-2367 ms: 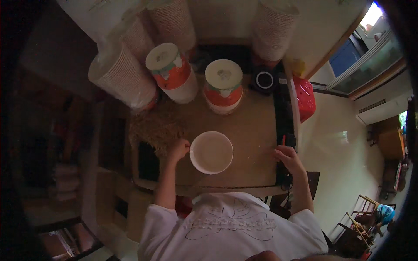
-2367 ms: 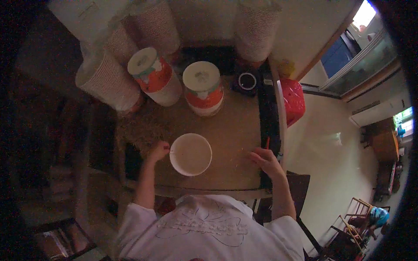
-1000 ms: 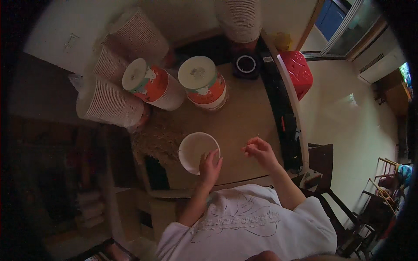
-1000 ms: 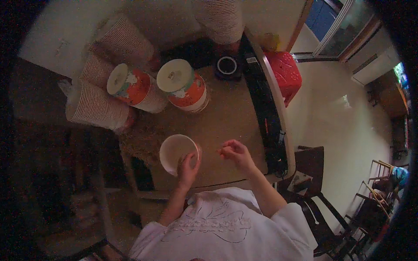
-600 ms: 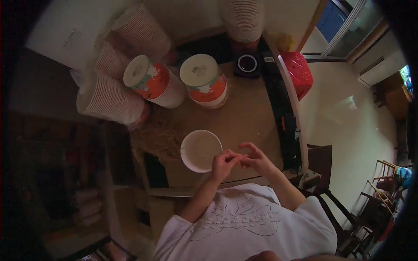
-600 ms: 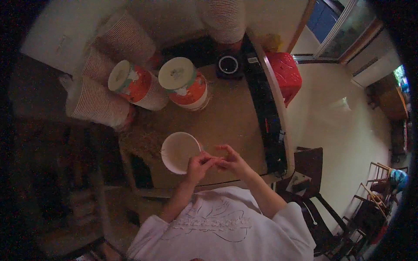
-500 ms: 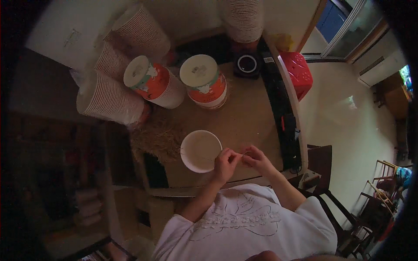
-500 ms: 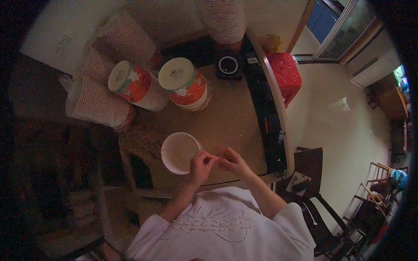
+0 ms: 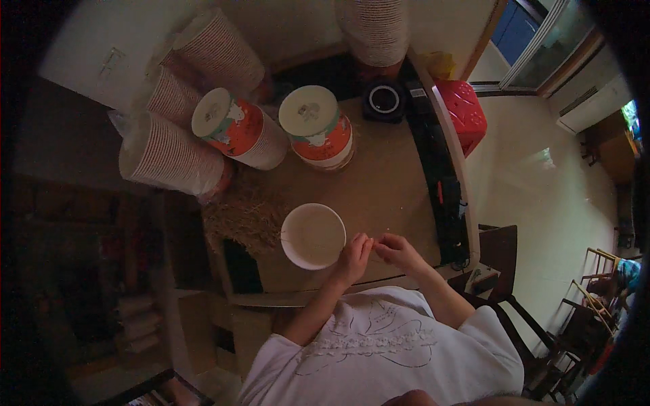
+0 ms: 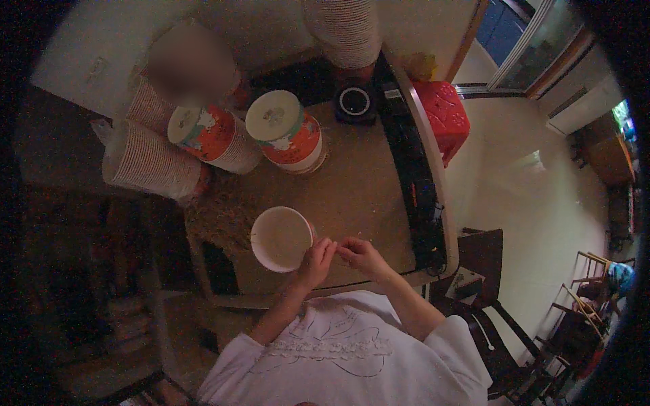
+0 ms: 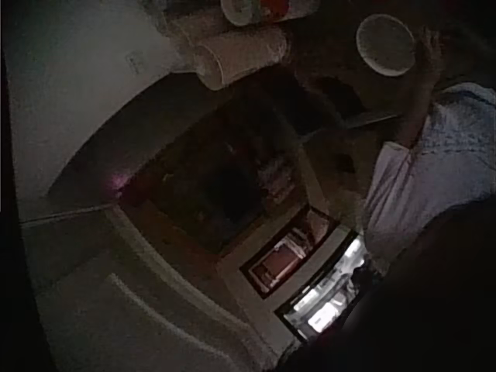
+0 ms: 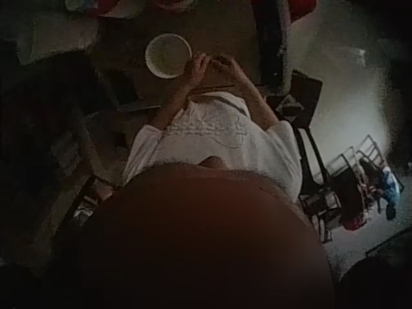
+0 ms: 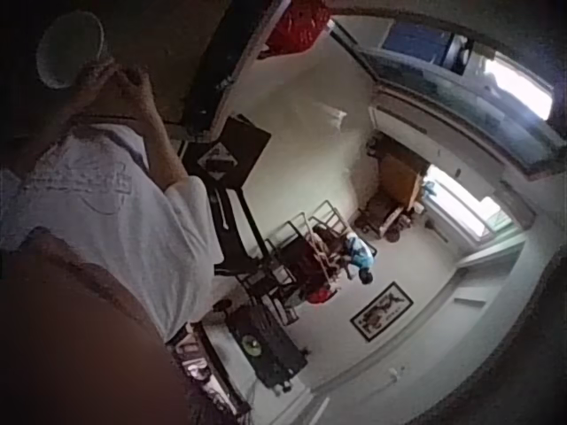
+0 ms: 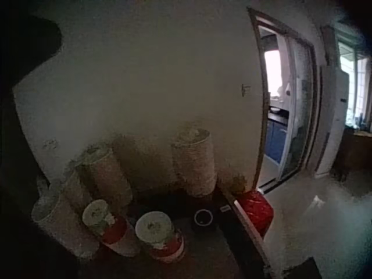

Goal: Inspecting and cleaning debris from paper containers at a factory workbench.

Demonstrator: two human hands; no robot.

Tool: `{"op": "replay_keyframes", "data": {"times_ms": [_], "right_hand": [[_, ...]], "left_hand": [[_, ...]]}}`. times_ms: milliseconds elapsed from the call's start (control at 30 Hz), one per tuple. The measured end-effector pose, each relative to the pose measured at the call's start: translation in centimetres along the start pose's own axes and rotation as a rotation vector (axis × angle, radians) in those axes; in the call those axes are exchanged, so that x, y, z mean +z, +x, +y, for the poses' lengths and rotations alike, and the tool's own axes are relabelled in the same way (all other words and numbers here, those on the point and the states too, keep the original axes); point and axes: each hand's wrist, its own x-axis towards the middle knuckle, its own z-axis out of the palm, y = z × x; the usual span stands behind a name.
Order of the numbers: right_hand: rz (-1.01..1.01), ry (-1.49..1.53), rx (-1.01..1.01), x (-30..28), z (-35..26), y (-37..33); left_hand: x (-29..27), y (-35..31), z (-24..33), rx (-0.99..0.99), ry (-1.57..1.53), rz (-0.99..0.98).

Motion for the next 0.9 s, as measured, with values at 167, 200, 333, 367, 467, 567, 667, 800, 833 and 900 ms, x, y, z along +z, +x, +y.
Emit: {"op": "replay_keyframes", "data": {"times_ms": [167,200,333,367,467,567,667,800,833,900], "right_hand": [[0.023,-0.045,0.022,-0.6,0.8,0.4],[0.032,-0.018,0.009,-0.7,1.1,0.5],[0.079,-0.034,-0.001,-0.5,1.2,0.7],[0.078,-0.035,0.001,-0.5,1.2,0.8],[0.089,-0.014,0.023,-0.4,1.4,1.0],[0.11,-0.033,-0.002,-0.1,1.6,1.1],[0.107,-0.021,-0.053,0.3,1.6,1.0],[0.034,-0.004,-0.076,-0.1,2.6,1.3],[0.035,-0.021,-0.073,0.0,2.4,1.2],[0.045,-0.043,-0.031,0.0,2.0,1.1]], "left_hand": [[-0.4,-0.1,-0.2,-0.023,-0.068,-0.086],[-0.4,-0.1,-0.2,-0.024,-0.069,-0.085],[-0.7,-0.2,-0.1,-0.03,-0.071,-0.086],[-0.8,-0.2,-0.1,-0.036,-0.064,-0.086],[-0.7,-0.3,-0.5,-0.013,-0.028,-0.07],[-0.5,-0.6,-0.6,-0.025,0.014,-0.044],[-0.2,-0.9,-1.0,-0.072,0.057,-0.037],[-0.2,-0.8,-0.9,-0.077,0.048,-0.008],[-0.3,-0.8,-0.7,-0.078,0.036,0.001],[-0.2,-0.8,-0.6,-0.079,0.024,0.011]]}}
